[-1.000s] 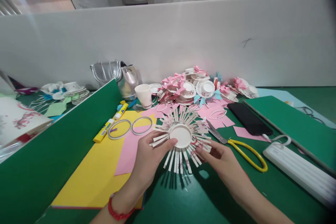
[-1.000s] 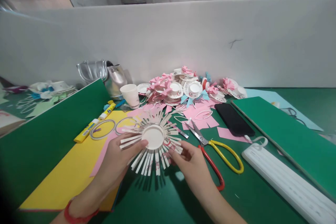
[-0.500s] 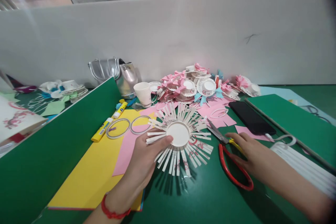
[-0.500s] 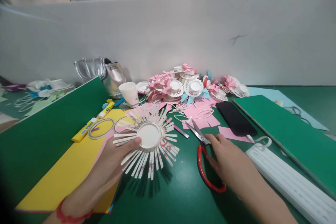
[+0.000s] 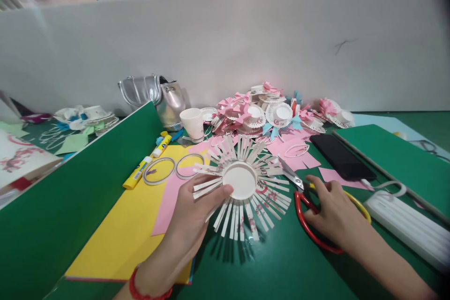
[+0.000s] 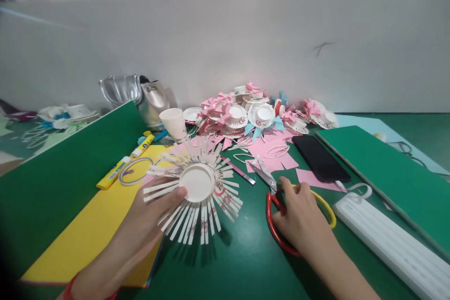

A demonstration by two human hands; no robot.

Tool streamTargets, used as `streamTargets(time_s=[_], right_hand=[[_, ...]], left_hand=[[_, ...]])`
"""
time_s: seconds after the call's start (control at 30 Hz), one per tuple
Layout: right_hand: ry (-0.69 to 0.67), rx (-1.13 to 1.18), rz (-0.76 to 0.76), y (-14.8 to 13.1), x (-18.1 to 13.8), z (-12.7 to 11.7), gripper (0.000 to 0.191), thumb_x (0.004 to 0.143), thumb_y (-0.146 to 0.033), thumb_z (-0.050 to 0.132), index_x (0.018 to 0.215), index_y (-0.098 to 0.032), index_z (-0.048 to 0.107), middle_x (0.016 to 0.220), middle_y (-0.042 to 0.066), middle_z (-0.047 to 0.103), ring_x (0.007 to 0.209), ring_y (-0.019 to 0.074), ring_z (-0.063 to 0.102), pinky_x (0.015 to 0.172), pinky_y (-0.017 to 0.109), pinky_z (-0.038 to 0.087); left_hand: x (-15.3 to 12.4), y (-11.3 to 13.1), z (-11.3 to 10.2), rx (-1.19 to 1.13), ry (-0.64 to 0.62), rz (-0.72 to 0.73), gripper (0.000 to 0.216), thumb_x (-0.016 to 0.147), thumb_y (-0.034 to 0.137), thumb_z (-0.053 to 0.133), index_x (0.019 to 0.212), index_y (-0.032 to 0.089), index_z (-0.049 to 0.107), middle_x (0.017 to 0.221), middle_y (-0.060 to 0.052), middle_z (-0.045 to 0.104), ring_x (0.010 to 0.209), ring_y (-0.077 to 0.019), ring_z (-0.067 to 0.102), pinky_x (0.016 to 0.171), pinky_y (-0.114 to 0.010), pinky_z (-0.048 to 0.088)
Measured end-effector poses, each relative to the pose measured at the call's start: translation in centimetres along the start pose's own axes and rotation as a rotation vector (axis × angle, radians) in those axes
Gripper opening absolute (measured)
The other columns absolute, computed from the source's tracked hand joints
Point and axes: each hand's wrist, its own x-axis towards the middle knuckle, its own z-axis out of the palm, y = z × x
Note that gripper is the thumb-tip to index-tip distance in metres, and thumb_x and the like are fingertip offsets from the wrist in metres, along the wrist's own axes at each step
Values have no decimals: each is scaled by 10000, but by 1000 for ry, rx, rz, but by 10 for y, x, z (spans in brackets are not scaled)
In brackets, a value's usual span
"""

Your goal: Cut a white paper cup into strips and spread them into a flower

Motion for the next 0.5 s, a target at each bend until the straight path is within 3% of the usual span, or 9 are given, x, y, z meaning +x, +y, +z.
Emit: streamTargets(time_s=[0.23, 0.3, 0.4, 0.5], right_hand=[[18, 224, -76, 8, 8, -14, 414, 744, -184, 507, 1141, -102, 592, 928, 149, 528, 721, 265, 631, 687, 389, 521], [-47, 412, -108, 16, 7, -24, 371, 740, -233, 514, 1077, -150, 645, 889, 149, 599, 760, 288, 642, 697, 399, 531], [-252, 736, -156, 32, -1, -34, 297, 764, -231, 524, 996, -277, 702, 1058, 117, 684, 922, 264, 658, 774, 324, 533], [-255, 765, -206, 48, -14, -35, 290, 725, -288, 620, 996, -336, 713, 1059, 86, 701, 914, 274, 669, 754, 325, 547]], left_hand=[[0, 3, -2, 15, 19, 20, 295, 551, 212, 818, 796, 142, 669, 772, -29, 721, 754, -187, 666, 715, -275, 524], [1, 6, -4, 24, 40, 38, 280, 564, 220, 812, 790, 135, 673, 758, -33, 722, 743, -189, 672, 702, -273, 533], [4, 10, -9, 27, 53, 113, 275, 583, 234, 802, 806, 124, 682, 786, -50, 726, 746, -199, 676, 686, -278, 547], [7, 13, -13, 32, 74, 179, 266, 590, 230, 799, 805, 126, 681, 821, -54, 727, 742, -193, 673, 682, -273, 550]])
